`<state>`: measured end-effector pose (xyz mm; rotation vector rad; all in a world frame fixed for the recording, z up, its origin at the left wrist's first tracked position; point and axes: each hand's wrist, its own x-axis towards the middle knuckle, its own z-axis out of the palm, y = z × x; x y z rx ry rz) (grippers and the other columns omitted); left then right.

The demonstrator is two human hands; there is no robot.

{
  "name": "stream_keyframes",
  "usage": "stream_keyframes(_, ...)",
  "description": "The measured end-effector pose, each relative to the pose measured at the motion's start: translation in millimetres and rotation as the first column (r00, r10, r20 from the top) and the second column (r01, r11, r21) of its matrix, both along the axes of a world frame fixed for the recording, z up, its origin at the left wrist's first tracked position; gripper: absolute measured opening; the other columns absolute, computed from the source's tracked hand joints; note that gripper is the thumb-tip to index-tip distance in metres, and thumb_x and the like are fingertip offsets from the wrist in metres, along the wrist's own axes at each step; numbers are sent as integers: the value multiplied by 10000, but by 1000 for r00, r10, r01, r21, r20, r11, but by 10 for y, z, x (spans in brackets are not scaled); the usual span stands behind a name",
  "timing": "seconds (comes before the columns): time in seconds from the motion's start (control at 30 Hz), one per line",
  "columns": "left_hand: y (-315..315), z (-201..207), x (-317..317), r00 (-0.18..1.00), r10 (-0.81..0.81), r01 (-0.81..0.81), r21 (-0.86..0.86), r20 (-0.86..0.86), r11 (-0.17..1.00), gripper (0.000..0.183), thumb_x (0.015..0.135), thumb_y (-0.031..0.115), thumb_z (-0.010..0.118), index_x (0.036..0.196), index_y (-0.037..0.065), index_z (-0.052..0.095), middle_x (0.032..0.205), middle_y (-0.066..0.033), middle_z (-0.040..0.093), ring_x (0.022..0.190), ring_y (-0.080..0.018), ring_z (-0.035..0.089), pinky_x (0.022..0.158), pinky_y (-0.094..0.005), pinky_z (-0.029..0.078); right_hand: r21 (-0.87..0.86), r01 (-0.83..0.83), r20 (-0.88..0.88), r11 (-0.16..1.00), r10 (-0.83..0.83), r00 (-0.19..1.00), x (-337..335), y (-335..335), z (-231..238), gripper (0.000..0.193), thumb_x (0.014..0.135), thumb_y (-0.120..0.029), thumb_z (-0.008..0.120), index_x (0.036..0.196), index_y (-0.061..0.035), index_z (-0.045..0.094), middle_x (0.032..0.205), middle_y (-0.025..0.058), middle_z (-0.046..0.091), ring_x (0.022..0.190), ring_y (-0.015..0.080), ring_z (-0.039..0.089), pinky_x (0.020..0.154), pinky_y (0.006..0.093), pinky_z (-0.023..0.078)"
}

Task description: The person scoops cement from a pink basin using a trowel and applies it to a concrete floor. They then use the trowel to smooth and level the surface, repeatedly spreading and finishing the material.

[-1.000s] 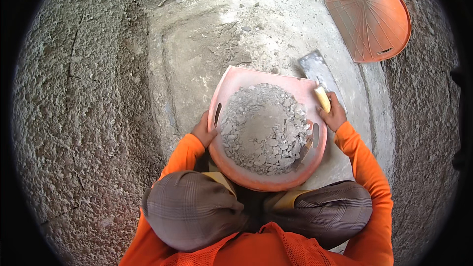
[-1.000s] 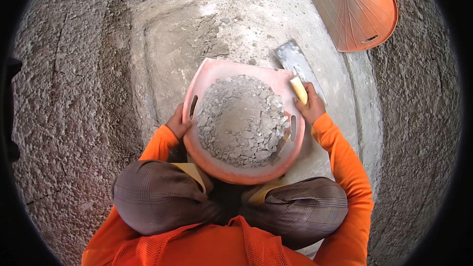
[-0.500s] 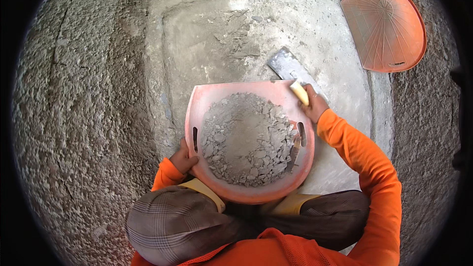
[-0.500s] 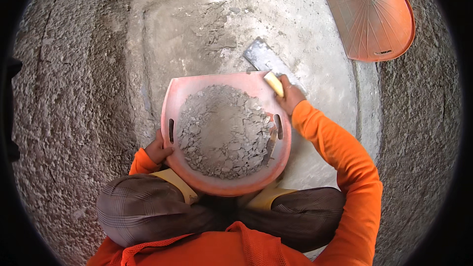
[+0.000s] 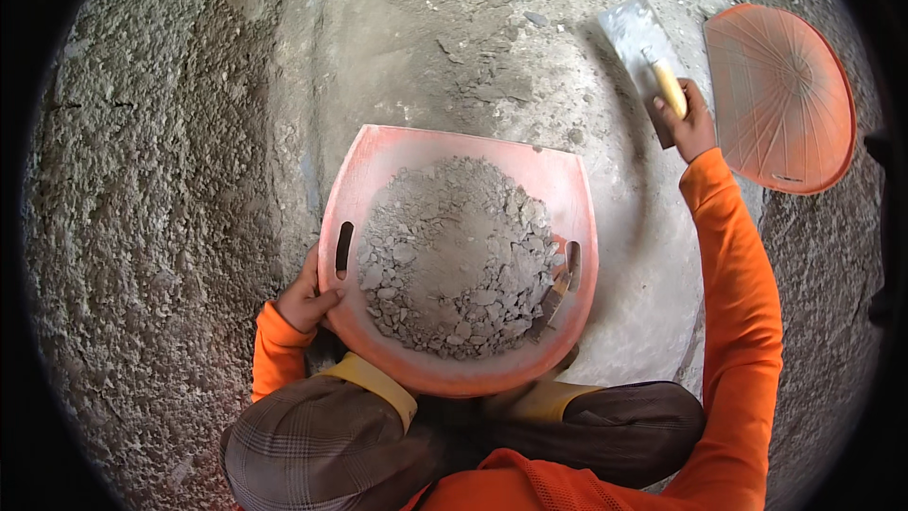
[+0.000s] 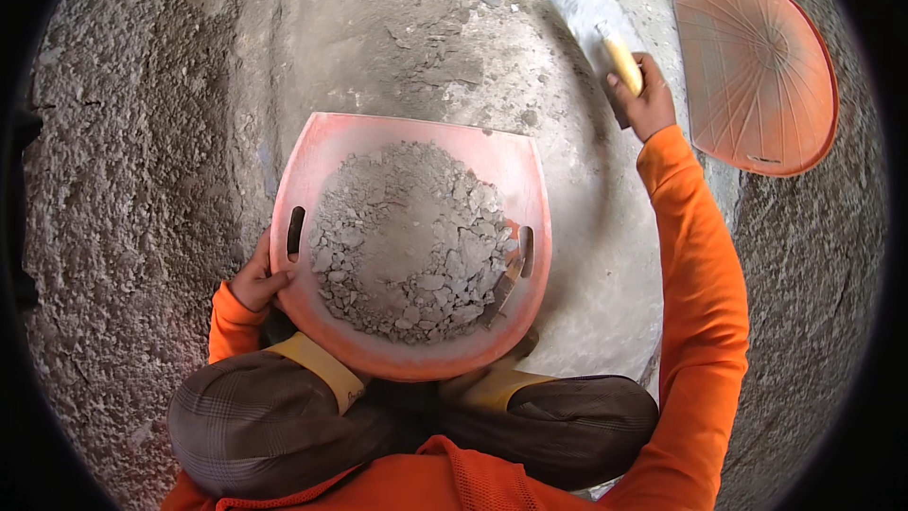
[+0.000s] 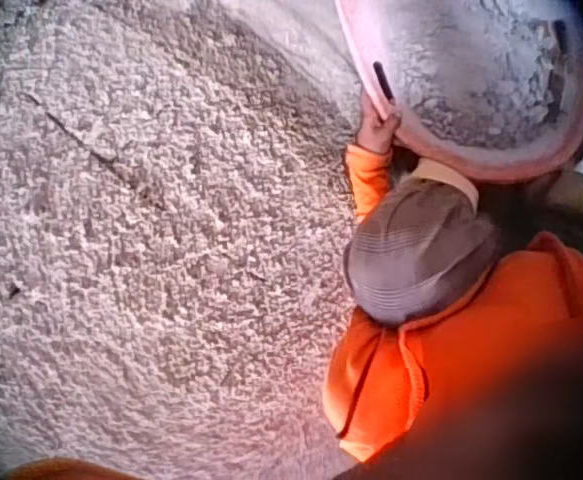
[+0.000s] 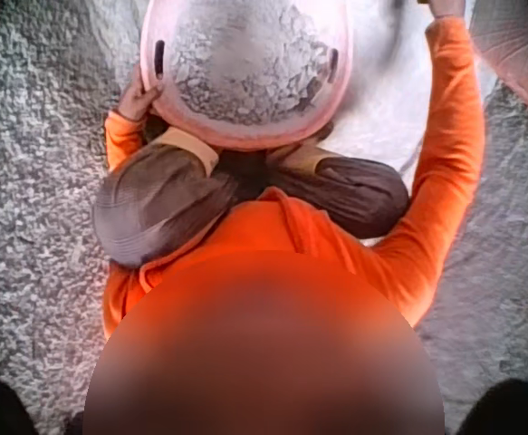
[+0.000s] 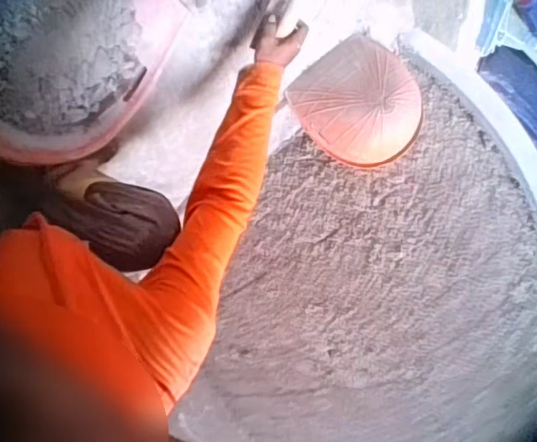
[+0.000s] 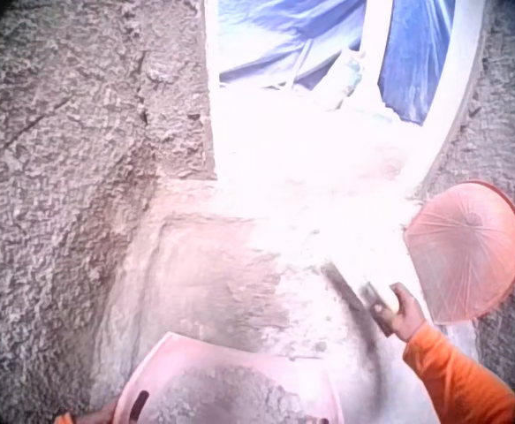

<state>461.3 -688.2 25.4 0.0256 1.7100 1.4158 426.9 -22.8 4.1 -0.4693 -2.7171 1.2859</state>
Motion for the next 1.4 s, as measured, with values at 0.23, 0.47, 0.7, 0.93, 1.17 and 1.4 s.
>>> stream_keyframes(0.23, 136, -136, -10, 985, 152, -152, 5, -81, 988, 856, 921, -2, 601, 1640, 16, 139, 1497, -127, 478, 1306, -199, 489, 1091, -329, 403, 43, 41, -90, 998, -37, 995, -1159, 79, -481, 397, 883, -293, 798, 1130, -50, 605, 873, 118, 687, 745, 198, 622, 705, 338, 513)
stream_keyframes(0.47, 60, 121, 636, 902, 379, -406, -104, -209, 908, 978, 922, 140, 735, 1640, 53, 77, 1412, -203, 530, 1130, -278, 633, 949, -391, 532, 322, 292, -114, 900, -270, 956, -517, 136, -638, 472, 850, -370, 815, 1123, -43, 612, 886, 189, 707, 789, 279, 686, 742, 409, 539)
stream_keyframes(0.7, -227, 234, 1146, 830, 473, -535, -184, -295, 825, 844, 940, 176, 735, 1616, 81, 239, 1453, -196, 485, 1207, -252, 534, 1050, -388, 449, 447, 285, 75, 848, -353, 933, 1306, 906, -197, 479, 871, -304, 817, 1188, -25, 591, 942, 216, 715, 840, 298, 703, 776, 400, 550)
stream_keyframes(0.93, -214, 593, 97, 866, 374, -445, -168, -333, 880, 620, 980, 154, 690, 1528, 44, 424, 1412, -132, 551, 1155, -170, 572, 979, -309, 475, 481, -306, 419, 822, 92, 903, 1763, 1706, 1059, 463, 851, -278, 808, 1181, -44, 582, 1030, 243, 711, 968, 377, 717, 839, 431, 556)
stream_keyframes(1.17, -98, 2549, -238, 705, -45, -110, -172, -707, 979, 535, 1003, 110, 602, 1510, 28, 453, 1428, -143, 569, 1253, -228, 576, 1058, -367, 455, 623, -673, 723, 399, 34, 690, 850, 1472, 1783, 323, 865, -213, 666, 1176, -150, 613, 1036, 212, 715, 1022, 394, 699, 865, 482, 539)
stream_keyframes(1.4, 26, 3429, -5, 749, 297, -222, 199, -592, 955, 623, 1011, 324, 583, 1509, -8, 410, 1370, -168, 591, 1146, -204, 632, 917, -314, 515, 657, -552, 546, 514, 180, 818, -339, 823, 2917, 412, 840, -348, 740, 1194, -153, 664, 1056, 194, 727, 1003, 375, 704, 870, 453, 541)
